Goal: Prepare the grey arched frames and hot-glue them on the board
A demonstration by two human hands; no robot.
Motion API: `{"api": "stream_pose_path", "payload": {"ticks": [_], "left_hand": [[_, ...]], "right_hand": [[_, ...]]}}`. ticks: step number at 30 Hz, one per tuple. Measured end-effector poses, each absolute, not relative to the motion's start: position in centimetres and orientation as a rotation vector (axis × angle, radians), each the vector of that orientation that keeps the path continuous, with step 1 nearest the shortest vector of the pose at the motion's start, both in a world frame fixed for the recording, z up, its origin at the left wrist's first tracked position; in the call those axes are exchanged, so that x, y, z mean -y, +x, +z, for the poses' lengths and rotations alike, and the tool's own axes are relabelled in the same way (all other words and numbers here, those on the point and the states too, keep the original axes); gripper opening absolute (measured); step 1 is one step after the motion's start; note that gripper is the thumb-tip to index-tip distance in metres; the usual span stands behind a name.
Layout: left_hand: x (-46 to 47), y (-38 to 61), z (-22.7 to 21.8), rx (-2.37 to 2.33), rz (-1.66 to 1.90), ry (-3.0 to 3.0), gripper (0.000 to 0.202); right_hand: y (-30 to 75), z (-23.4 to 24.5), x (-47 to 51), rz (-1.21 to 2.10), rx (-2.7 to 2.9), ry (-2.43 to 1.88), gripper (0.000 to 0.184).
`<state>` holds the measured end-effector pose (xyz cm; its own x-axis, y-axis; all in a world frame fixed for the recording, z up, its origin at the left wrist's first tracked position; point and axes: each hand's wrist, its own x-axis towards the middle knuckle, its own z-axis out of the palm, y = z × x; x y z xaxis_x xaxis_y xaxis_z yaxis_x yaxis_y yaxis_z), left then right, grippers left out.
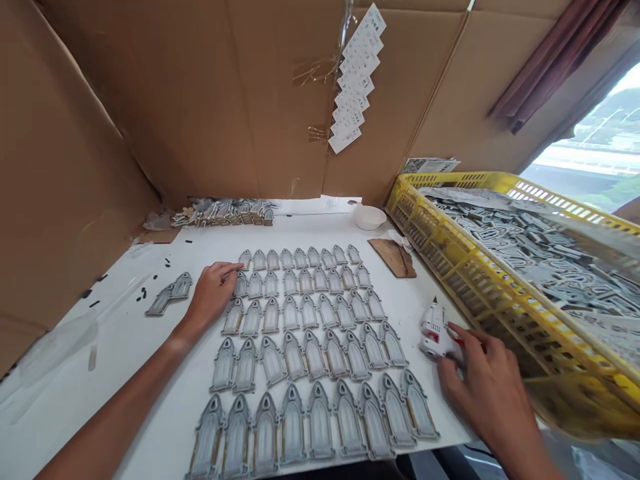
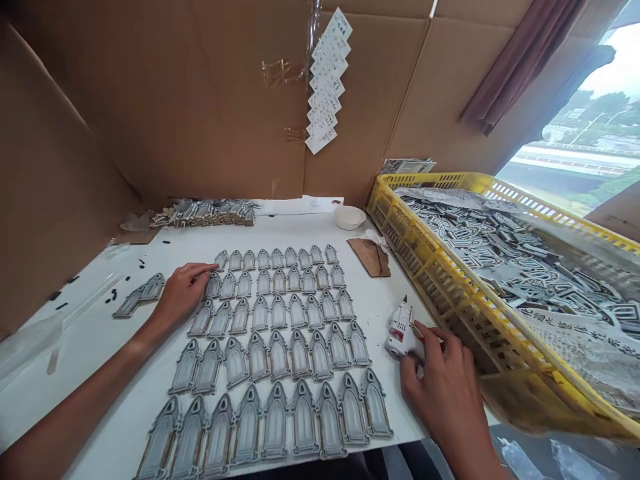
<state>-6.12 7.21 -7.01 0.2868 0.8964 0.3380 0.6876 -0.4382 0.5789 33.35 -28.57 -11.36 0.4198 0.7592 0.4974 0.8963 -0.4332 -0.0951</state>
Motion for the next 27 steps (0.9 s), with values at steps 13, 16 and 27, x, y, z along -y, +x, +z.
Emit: {"api": "stream_pose_path", "payload": {"ticks": [13, 16, 27], "left_hand": [[-6.7, -5.9, -6.6, -1.479, 0.834, 2.250, 0.041], [-6.5, -5.8, -6.5, -1.474, 0.866, 2.260, 0.041], [0.3, -2.8, -4.7, -0.613, 0.582, 2.763, 0.042]], "right_hand": [[30.8, -9.5, 28.8, -0.555, 1.134, -2.651, 0.056], [31.1, -9.9, 28.8, -0.592, 1.165, -2.597, 0.056], [31.9, -10.7, 29.0, -0.633, 1.173, -2.478, 0.050]]}}
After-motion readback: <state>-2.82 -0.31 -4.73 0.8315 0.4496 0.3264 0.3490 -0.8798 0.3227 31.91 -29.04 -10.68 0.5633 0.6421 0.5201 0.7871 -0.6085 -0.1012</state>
